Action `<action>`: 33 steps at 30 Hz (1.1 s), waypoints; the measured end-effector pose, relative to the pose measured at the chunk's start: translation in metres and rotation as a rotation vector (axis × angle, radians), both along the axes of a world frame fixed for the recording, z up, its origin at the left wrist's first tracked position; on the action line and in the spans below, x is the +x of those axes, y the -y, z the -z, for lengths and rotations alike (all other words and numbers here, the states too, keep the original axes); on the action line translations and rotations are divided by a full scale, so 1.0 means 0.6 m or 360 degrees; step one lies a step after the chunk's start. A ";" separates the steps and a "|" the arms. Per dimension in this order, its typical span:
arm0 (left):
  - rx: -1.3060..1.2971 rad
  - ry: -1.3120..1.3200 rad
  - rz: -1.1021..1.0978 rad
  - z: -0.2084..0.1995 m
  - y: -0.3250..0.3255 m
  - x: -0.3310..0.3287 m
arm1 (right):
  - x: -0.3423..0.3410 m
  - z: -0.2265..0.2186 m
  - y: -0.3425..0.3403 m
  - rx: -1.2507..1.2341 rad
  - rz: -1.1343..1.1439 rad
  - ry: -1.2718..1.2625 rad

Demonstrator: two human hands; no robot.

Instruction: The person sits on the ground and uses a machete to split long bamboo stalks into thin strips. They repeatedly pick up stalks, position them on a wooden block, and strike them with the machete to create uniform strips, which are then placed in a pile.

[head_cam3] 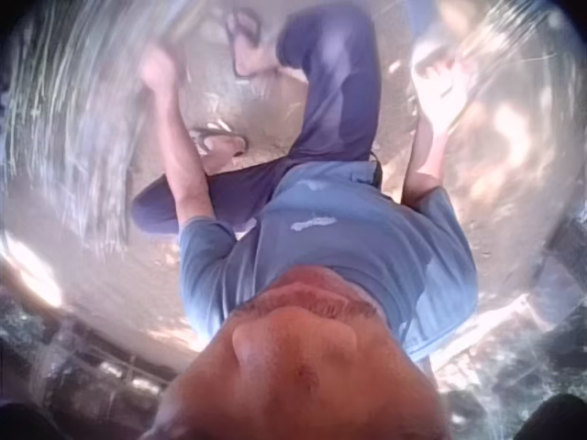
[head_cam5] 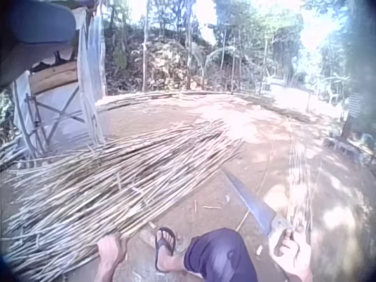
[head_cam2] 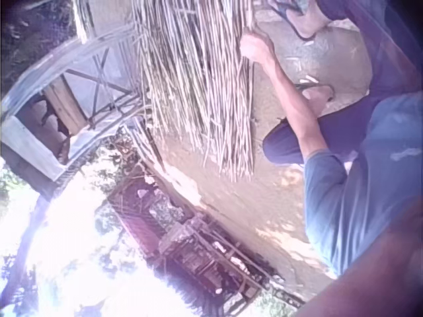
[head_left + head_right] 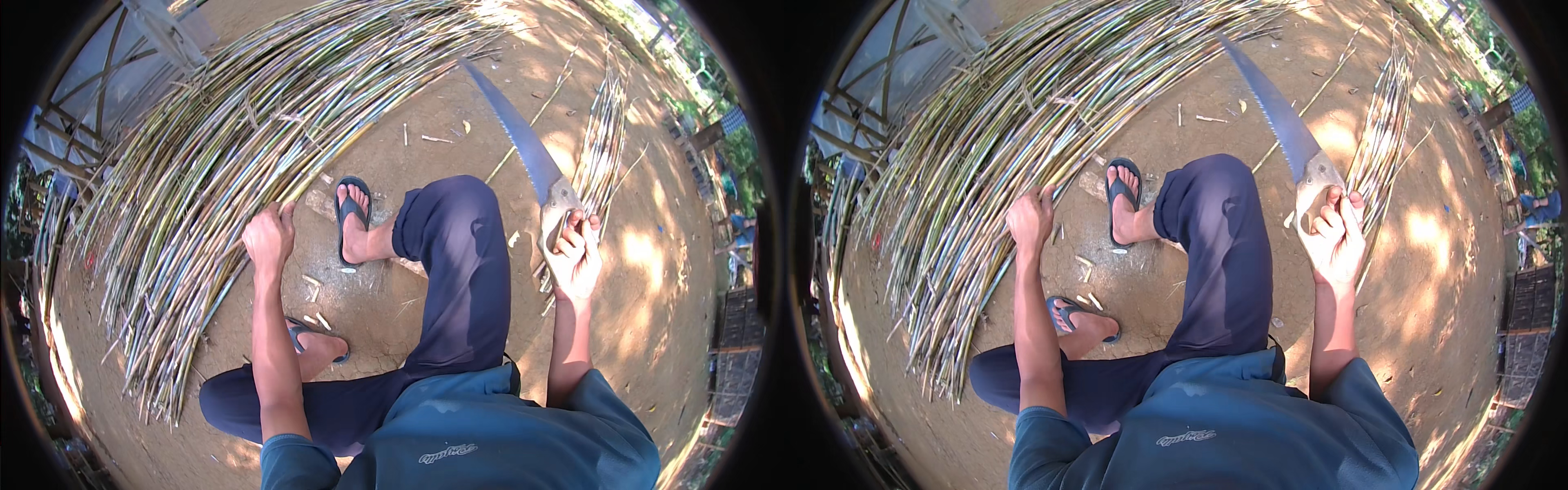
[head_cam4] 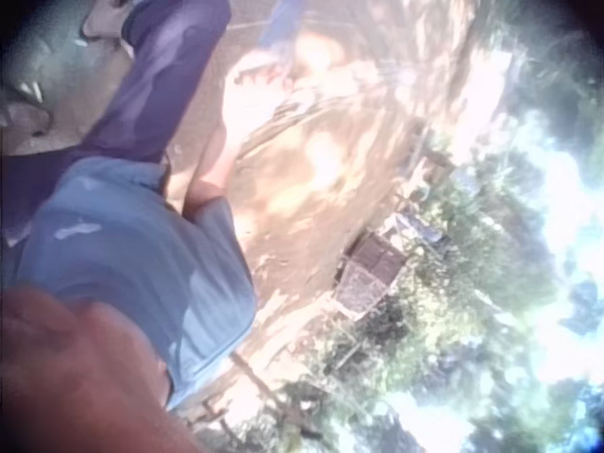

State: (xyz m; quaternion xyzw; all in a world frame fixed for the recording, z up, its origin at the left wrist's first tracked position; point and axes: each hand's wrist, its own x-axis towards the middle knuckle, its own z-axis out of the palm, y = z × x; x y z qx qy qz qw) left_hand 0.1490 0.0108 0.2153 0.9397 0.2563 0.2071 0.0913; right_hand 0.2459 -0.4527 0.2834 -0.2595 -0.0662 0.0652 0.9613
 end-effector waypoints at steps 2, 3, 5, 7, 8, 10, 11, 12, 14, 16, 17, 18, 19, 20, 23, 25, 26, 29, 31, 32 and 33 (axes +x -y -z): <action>-0.0077 0.0054 -0.0004 -0.050 0.054 0.001 | 0.022 0.012 0.015 0.0003 -0.0049 0.0245; -0.0132 0.0046 -0.0013 -0.071 0.079 -0.001 | 0.028 0.018 0.014 -0.0102 0.0002 0.0310; -0.0275 0.0057 -0.0001 -0.115 0.127 -0.009 | 0.027 0.033 -0.003 -0.0460 0.0341 0.0205; -0.0472 -0.0014 0.0027 -0.146 0.160 -0.020 | 0.010 0.024 -0.043 -0.0856 0.0423 0.0135; -0.0606 -0.0019 0.0085 -0.155 0.174 -0.023 | 0.003 0.026 -0.054 -0.0922 0.0410 0.0175; -0.0854 -0.0028 0.0188 -0.172 0.199 -0.031 | -0.008 0.037 -0.081 -0.1033 0.0374 0.0262; -0.0885 -0.0024 0.0236 -0.184 0.215 -0.036 | -0.013 0.035 -0.101 -0.1026 0.0408 0.0291; -0.0931 -0.0016 0.0287 -0.194 0.235 -0.040 | -0.016 0.029 -0.121 -0.1034 0.0443 0.0326; -0.1045 -0.0020 0.0411 -0.200 0.273 -0.045 | -0.015 0.018 -0.155 -0.1068 0.0495 0.0333; -0.1267 -0.0028 0.0544 -0.196 0.304 -0.046 | -0.008 0.009 -0.185 -0.1112 0.0509 0.0278; -0.1416 0.0005 0.0599 -0.190 0.324 -0.045 | -0.005 0.007 -0.189 -0.1132 0.0544 0.0258; -0.1433 0.0073 0.0677 -0.185 0.349 -0.044 | 0.001 0.004 -0.191 -0.1157 0.0586 0.0249; -0.1453 0.0131 0.0750 -0.182 0.375 -0.042 | 0.005 0.002 -0.188 -0.1184 0.0625 0.0231; -0.1461 0.0082 0.0749 -0.186 0.395 -0.032 | 0.007 -0.008 -0.180 -0.1168 0.0742 0.0198; -0.1281 0.0133 0.0791 -0.166 0.472 -0.008 | 0.025 0.006 -0.125 -0.2006 0.0707 0.0003; -0.1374 0.0042 0.0876 -0.143 0.533 0.008 | 0.038 0.044 -0.065 -0.1777 0.0901 0.0125; -0.1384 0.0023 0.0920 -0.128 0.556 0.009 | 0.039 0.045 -0.038 -0.1568 0.0816 -0.0004; -0.1753 -0.0095 0.0998 -0.079 0.649 0.008 | 0.035 0.054 0.043 -0.1533 0.0878 -0.0098; -0.1836 -0.0183 0.1053 -0.056 0.696 0.021 | 0.045 0.063 0.091 -0.1689 0.0938 -0.0026; -0.1882 -0.0225 0.1083 -0.047 0.711 0.028 | 0.053 0.064 0.116 -0.1855 0.0930 -0.0069; -0.1818 -0.0166 0.1106 -0.037 0.719 0.035 | 0.064 0.069 0.139 -0.2005 0.0907 -0.0115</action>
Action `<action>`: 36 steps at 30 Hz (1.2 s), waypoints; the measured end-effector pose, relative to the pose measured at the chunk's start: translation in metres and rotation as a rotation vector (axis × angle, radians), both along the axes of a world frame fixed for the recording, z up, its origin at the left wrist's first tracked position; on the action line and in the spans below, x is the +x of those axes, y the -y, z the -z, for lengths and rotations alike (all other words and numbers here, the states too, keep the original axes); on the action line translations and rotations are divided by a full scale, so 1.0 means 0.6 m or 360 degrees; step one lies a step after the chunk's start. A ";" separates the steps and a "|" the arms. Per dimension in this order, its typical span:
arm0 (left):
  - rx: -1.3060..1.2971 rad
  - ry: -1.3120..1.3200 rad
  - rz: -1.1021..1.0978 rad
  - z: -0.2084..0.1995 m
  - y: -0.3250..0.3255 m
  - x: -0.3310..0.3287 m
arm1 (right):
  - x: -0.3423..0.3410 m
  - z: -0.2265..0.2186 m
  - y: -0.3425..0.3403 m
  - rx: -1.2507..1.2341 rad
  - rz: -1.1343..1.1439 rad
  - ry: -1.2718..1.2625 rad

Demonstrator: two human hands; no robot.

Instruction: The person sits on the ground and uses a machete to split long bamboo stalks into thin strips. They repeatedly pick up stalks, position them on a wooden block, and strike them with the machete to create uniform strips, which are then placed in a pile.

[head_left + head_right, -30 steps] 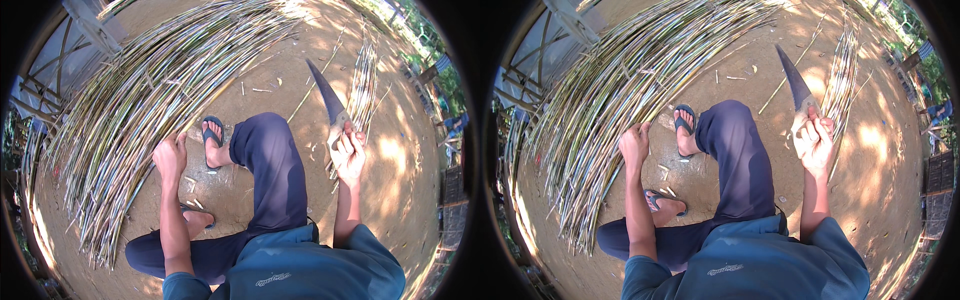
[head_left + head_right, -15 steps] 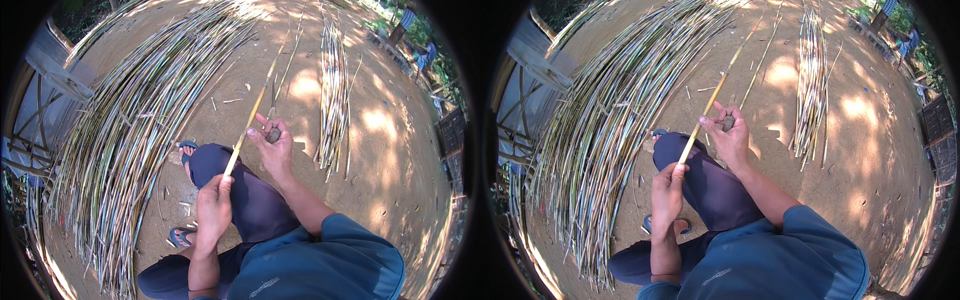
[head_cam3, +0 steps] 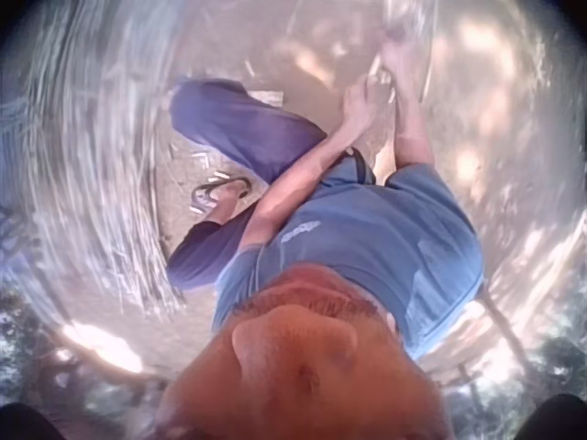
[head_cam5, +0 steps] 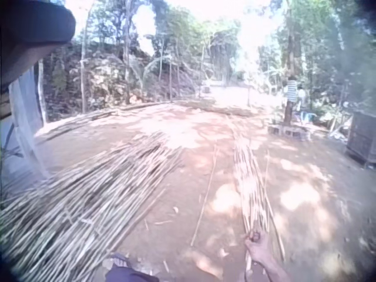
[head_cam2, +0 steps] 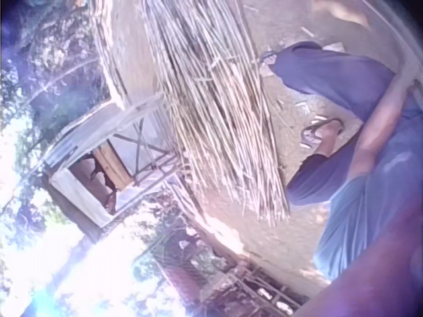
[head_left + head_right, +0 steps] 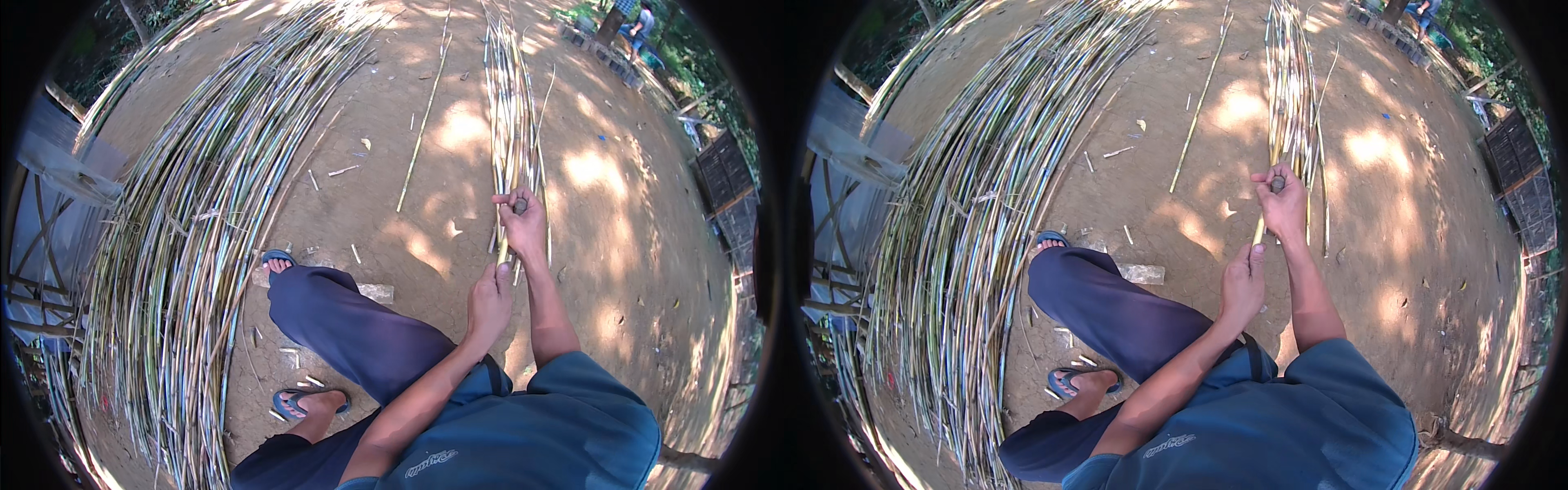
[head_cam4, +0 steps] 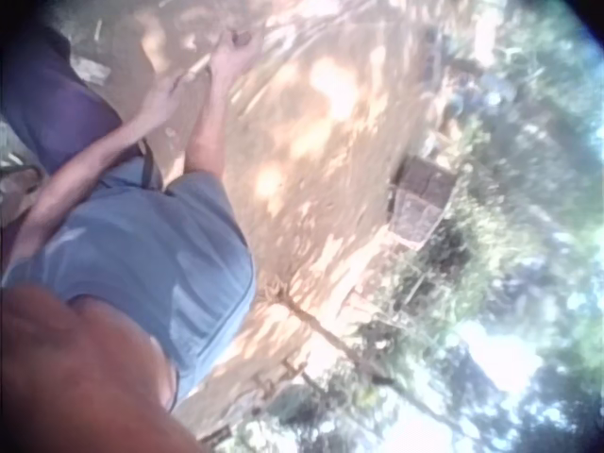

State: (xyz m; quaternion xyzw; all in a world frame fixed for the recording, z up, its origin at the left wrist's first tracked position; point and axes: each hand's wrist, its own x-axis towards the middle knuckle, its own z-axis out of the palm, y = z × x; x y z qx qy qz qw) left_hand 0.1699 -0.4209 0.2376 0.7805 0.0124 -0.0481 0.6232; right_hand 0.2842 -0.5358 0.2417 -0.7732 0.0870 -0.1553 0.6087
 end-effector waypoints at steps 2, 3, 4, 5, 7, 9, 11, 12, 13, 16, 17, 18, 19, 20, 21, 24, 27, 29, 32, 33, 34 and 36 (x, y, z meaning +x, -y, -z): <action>0.0004 0.0168 -0.0006 -0.002 0.024 0.010 | 0.028 0.013 0.072 -0.0290 0.0027 0.0053; -0.0073 0.0307 -0.0047 -0.010 0.020 0.011 | 0.041 0.015 0.106 -0.0469 0.0071 0.0005; -0.0140 0.0441 -0.0081 -0.022 -0.001 0.007 | 0.055 0.023 0.143 -0.0591 0.0093 -0.0006; -0.0199 0.0569 -0.0115 -0.036 -0.031 0.002 | 0.070 0.035 0.179 -0.0705 0.0113 -0.0024; -0.0323 0.0595 -0.0119 -0.096 -0.118 -0.015 | 0.099 0.044 0.234 -0.0977 0.0215 -0.0135; -0.0175 0.1025 -0.0546 -0.095 -0.209 -0.028 | 0.148 0.047 0.279 -0.1186 0.0249 -0.0187; -0.0120 0.1094 -0.1091 -0.093 -0.305 -0.047 | 0.211 0.077 0.330 -0.1390 0.0140 -0.0121; -0.0197 0.1018 -0.1348 -0.076 -0.355 -0.056 | 0.244 0.107 0.364 -0.1551 0.0063 -0.0086; -0.0264 0.0955 -0.1537 -0.054 -0.408 -0.063 | 0.268 0.134 0.389 -0.1539 0.0003 -0.0125; 0.0007 0.0534 -0.1793 0.048 -0.529 -0.081 | 0.292 0.202 0.534 -0.1706 0.0098 -0.0320; -0.0001 0.0393 -0.1781 0.116 -0.568 -0.091 | 0.303 0.201 0.584 -0.1621 0.0176 -0.0359; -0.0082 0.0300 -0.1720 0.175 -0.601 -0.106 | 0.314 0.192 0.616 -0.1706 0.0164 -0.0422; 0.0153 -0.0023 -0.1780 0.199 -0.650 -0.157 | 0.302 0.260 0.509 -0.1985 0.0051 -0.0688; 0.0261 -0.0353 -0.1776 0.235 -0.682 -0.197 | 0.272 0.281 0.452 -0.2088 0.0103 -0.0786; 0.0134 -0.0549 -0.1810 0.294 -0.693 -0.209 | 0.261 0.270 0.497 -0.1938 0.0318 -0.0806; 0.0040 -0.1097 -0.2092 0.428 -0.747 -0.327 | 0.187 0.290 0.382 -0.2018 0.0541 -0.0722; 0.0190 -0.1501 -0.1865 0.491 -0.779 -0.353 | 0.094 0.289 0.348 -0.1931 0.0571 -0.0726; 0.0407 -0.1619 -0.1730 0.527 -0.826 -0.394 | 0.046 0.315 0.340 -0.1847 0.0373 -0.0724; 0.0649 -0.1512 -0.1688 0.545 -0.903 -0.396 | -0.051 0.327 0.288 -0.1857 0.0287 -0.0704; 0.0743 -0.1485 -0.1668 0.547 -0.931 -0.400 | -0.078 0.332 0.264 -0.1775 0.0224 -0.0599; 0.0828 -0.1508 -0.1637 0.553 -0.957 -0.401 | -0.102 0.331 0.248 -0.1751 0.0120 -0.0522; 0.0974 -0.1507 -0.1642 0.554 -1.020 -0.396 | -0.127 0.325 0.171 -0.1754 0.0130 -0.0683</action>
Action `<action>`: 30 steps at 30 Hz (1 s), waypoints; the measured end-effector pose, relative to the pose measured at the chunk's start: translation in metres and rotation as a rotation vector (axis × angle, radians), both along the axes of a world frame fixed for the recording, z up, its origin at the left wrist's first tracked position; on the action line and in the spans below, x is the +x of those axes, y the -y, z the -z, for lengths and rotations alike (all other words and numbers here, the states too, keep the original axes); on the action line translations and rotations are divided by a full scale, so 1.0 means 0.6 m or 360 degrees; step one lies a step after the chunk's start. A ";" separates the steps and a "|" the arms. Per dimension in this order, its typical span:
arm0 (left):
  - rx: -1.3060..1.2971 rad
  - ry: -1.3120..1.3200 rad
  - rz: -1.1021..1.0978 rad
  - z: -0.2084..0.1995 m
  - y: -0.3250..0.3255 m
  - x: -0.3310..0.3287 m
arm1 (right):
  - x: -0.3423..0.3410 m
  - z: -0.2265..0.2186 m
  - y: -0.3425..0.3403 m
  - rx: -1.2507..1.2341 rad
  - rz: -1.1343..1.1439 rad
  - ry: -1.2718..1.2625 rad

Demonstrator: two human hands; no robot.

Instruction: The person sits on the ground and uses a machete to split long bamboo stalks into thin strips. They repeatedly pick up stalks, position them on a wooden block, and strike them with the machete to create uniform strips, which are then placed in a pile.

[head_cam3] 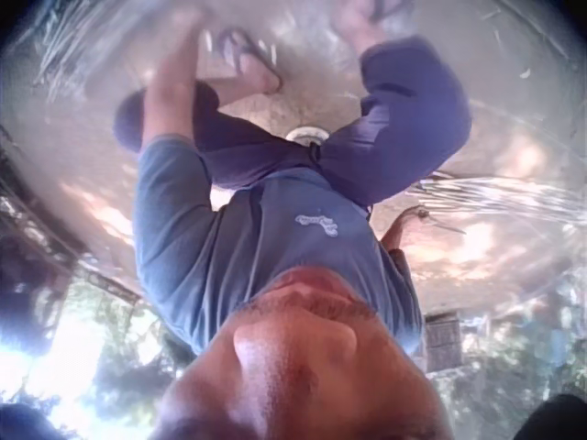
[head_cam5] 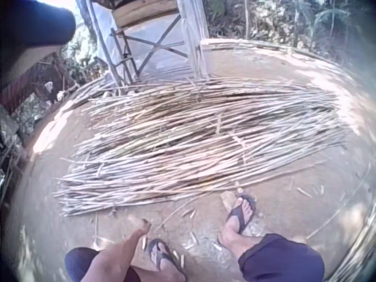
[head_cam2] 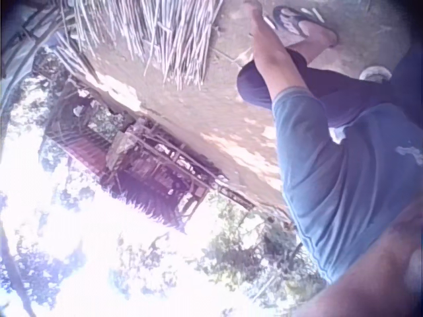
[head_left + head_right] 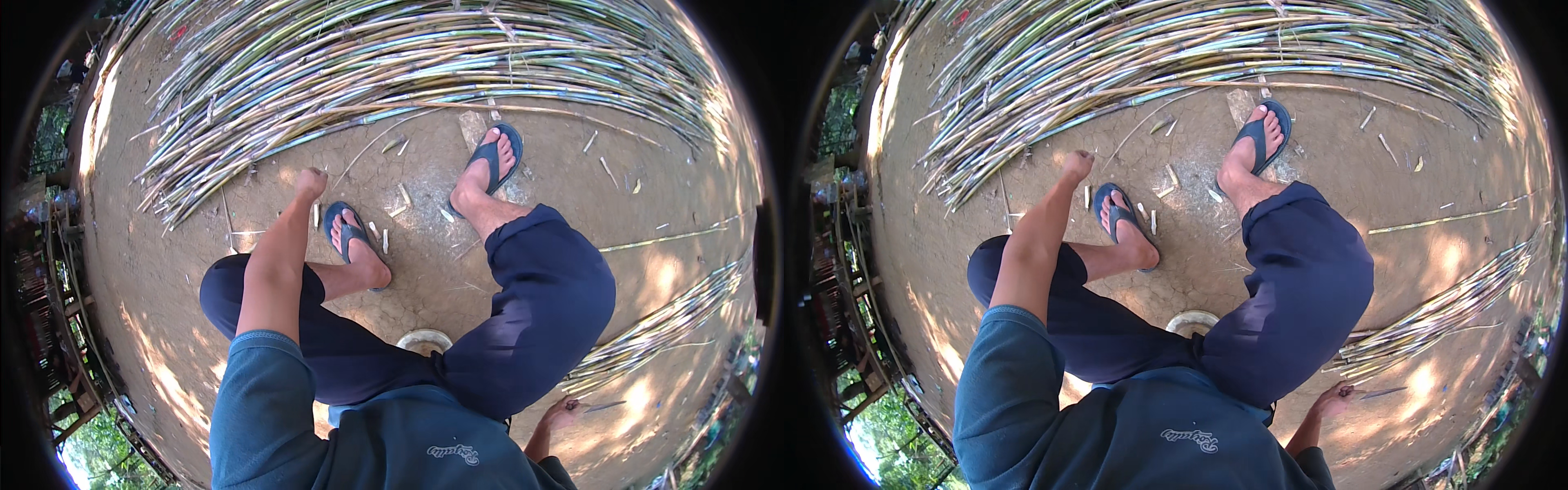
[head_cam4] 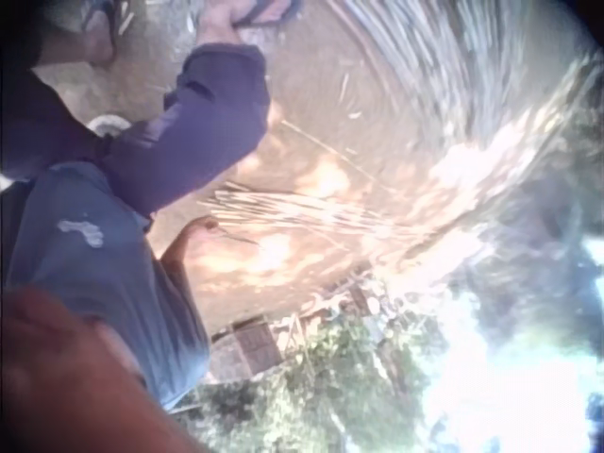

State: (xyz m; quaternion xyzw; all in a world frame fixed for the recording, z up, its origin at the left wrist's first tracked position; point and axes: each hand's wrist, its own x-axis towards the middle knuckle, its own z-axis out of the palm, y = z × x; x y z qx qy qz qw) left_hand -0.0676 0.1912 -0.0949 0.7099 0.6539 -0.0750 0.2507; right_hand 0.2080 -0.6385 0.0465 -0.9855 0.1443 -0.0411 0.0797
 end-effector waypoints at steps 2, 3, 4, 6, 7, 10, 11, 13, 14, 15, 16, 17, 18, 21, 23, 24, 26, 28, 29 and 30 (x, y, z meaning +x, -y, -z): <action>0.0000 0.0009 0.0039 -0.009 -0.033 0.016 | -0.011 -0.042 -0.090 0.0026 0.0028 -0.0190; -0.0043 0.0032 0.0102 -0.023 -0.043 0.042 | -0.014 -0.044 -0.094 0.0133 -0.0119 -0.0083; 0.0280 0.0034 0.0210 -0.030 -0.047 0.054 | -0.013 -0.038 -0.096 0.0254 -0.0281 0.0016; 0.0808 0.0059 0.0365 -0.046 -0.057 0.081 | -0.011 -0.038 -0.114 0.0457 -0.0500 0.0113; 0.0971 0.0134 0.0362 -0.056 -0.070 0.085 | -0.001 -0.040 -0.134 0.0529 -0.0504 0.0098; 0.0938 0.0060 0.0463 -0.071 -0.105 0.087 | 0.031 -0.041 -0.199 0.0651 -0.0522 0.0023; 0.1083 0.0035 0.0482 -0.063 -0.117 0.071 | 0.049 -0.036 -0.226 0.0699 -0.0563 -0.0007; 0.1060 -0.0137 0.0475 -0.065 -0.134 0.038 | 0.086 -0.019 -0.273 0.0748 -0.0653 -0.0106; 0.0994 -0.0051 0.0747 -0.064 -0.157 0.197 | 0.014 -0.036 -0.242 0.0721 -0.0444 0.0040; 0.0985 -0.0076 0.0702 -0.063 -0.159 0.177 | 0.028 -0.033 -0.261 0.0743 -0.0505 -0.0004; 0.0979 -0.0094 0.0666 -0.063 -0.160 0.153 | 0.041 -0.033 -0.275 0.0765 -0.0557 -0.0042; 0.0982 -0.0085 0.0667 -0.065 -0.156 0.127 | 0.055 -0.035 -0.284 0.0788 -0.0598 -0.0074; 0.0987 -0.0069 0.0678 -0.066 -0.148 0.105 | 0.069 -0.039 -0.290 0.0809 -0.0629 -0.0099; 0.1004 -0.0001 0.0805 -0.076 -0.139 0.091 | 0.079 -0.035 -0.314 0.0893 -0.0658 -0.0139; 0.1008 0.0040 0.0893 -0.077 -0.128 0.090 | 0.083 -0.033 -0.323 0.0939 -0.0662 -0.0162; 0.0989 0.0057 0.0906 -0.077 -0.124 0.095 | 0.084 -0.033 -0.324 0.0962 -0.0662 -0.0167; 0.0949 0.0096 0.0939 -0.079 -0.117 0.110 | 0.085 -0.034 -0.325 0.1005 -0.0655 -0.0172; 0.0897 0.0192 0.0987 -0.084 -0.112 0.137 | 0.082 -0.042 -0.314 0.1037 -0.0632 -0.0159; 0.0870 0.0262 0.1012 -0.086 -0.108 0.152 | 0.079 -0.046 -0.308 0.1053 -0.0617 -0.0150; 0.0839 0.0300 0.1008 -0.091 -0.103 0.147 | 0.072 -0.043 -0.306 0.1074 -0.0630 -0.0174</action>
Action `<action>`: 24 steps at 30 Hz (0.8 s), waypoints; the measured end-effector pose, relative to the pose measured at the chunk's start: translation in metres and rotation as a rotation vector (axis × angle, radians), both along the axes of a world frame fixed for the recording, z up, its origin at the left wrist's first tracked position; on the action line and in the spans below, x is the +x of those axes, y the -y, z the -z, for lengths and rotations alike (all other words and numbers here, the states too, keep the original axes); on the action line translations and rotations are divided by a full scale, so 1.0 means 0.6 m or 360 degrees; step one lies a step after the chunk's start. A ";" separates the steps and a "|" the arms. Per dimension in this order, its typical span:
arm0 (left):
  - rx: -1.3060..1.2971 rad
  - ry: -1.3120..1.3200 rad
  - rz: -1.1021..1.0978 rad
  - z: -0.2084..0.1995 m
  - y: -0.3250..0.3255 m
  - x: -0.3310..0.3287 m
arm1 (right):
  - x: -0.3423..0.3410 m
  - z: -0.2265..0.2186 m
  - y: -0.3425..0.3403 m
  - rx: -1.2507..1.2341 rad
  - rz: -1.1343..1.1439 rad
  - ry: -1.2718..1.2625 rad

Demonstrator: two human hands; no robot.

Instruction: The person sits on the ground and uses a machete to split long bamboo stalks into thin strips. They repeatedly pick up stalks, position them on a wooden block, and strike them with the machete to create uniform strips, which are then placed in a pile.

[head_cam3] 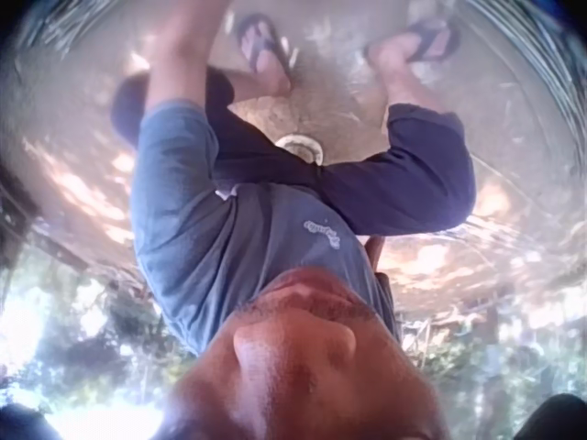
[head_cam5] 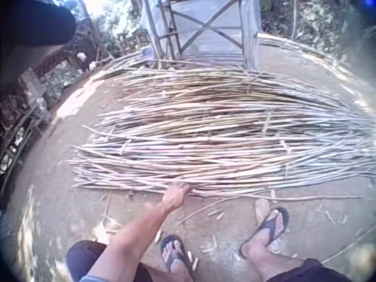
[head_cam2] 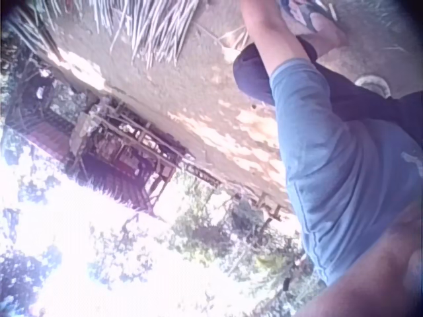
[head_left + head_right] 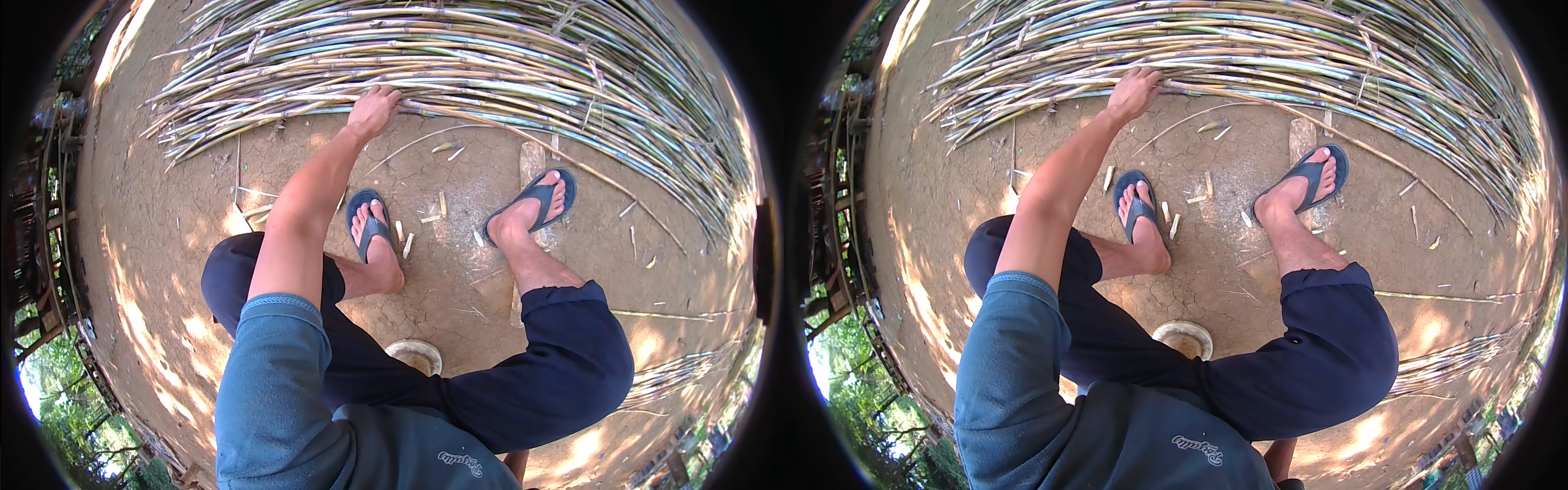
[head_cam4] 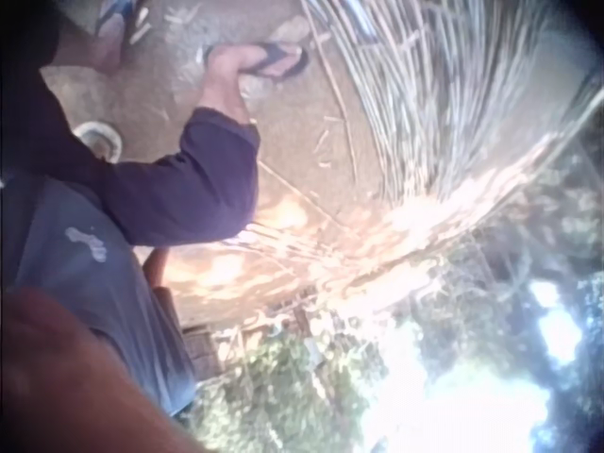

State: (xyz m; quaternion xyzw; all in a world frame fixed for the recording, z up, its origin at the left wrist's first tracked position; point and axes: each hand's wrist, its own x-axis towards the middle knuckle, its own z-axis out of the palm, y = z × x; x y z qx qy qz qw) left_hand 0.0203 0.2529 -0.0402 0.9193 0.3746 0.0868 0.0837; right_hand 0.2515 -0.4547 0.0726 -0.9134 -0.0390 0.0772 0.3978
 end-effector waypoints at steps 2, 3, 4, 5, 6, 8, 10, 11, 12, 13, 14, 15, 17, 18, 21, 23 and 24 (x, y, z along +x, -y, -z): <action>0.0036 0.0050 0.0165 -0.010 0.014 -0.008 | 0.017 0.002 0.006 0.0037 -0.0043 -0.0047; 0.0061 0.0079 0.0254 -0.022 0.022 -0.005 | 0.019 0.003 0.007 0.0062 -0.0057 -0.0067; 0.0044 0.0119 0.0295 -0.026 0.034 0.008 | 0.015 0.004 0.008 0.0072 -0.0059 -0.0084; 0.0027 0.0155 0.0328 -0.031 0.047 0.021 | 0.017 0.003 0.010 0.0083 -0.0066 -0.0106; 0.0026 0.0198 0.0359 -0.044 0.057 0.035 | 0.017 0.005 0.011 0.0108 -0.0078 -0.0119; 0.0036 0.0288 0.0535 -0.076 0.080 0.141 | -0.031 -0.006 0.034 0.0152 0.0078 -0.0051; -0.0013 0.0341 0.0545 -0.093 0.101 0.183 | -0.037 -0.017 0.032 0.0172 0.0128 -0.0014; -0.0088 0.0308 0.0524 -0.104 0.107 0.201 | -0.042 -0.023 0.033 0.0189 0.0174 0.0019; -0.0126 0.0152 0.0362 -0.109 0.094 0.132 | -0.012 0.001 0.009 0.0225 0.0057 -0.0059; -0.0180 0.0090 0.0369 -0.121 0.098 0.143 | -0.022 0.003 0.012 0.0247 0.0101 -0.0028; -0.0232 0.0028 0.0383 -0.133 0.101 0.155 | -0.022 -0.001 0.024 0.0270 0.0150 0.0006; -0.0125 0.0151 0.0342 -0.129 0.103 0.161 | -0.032 -0.002 0.032 0.0285 0.0199 0.0036; 0.0062 0.0190 0.0216 -0.113 0.102 0.175 | -0.047 -0.008 0.056 0.0334 0.0302 0.0095; 0.0148 0.0077 0.0077 -0.097 0.089 0.156 | -0.044 -0.003 0.051 0.0374 0.0287 0.0074; -0.0038 -0.0541 -0.0105 -0.066 0.069 0.152 | -0.054 0.004 0.067 0.0367 0.0454 0.0079; -0.0091 -0.0627 -0.0172 -0.055 0.064 0.133 | -0.052 0.021 0.093 0.0348 0.0438 0.0217; -0.0033 -0.0498 -0.0275 -0.031 0.057 0.110 | -0.053 0.028 0.100 0.0350 0.0426 0.0271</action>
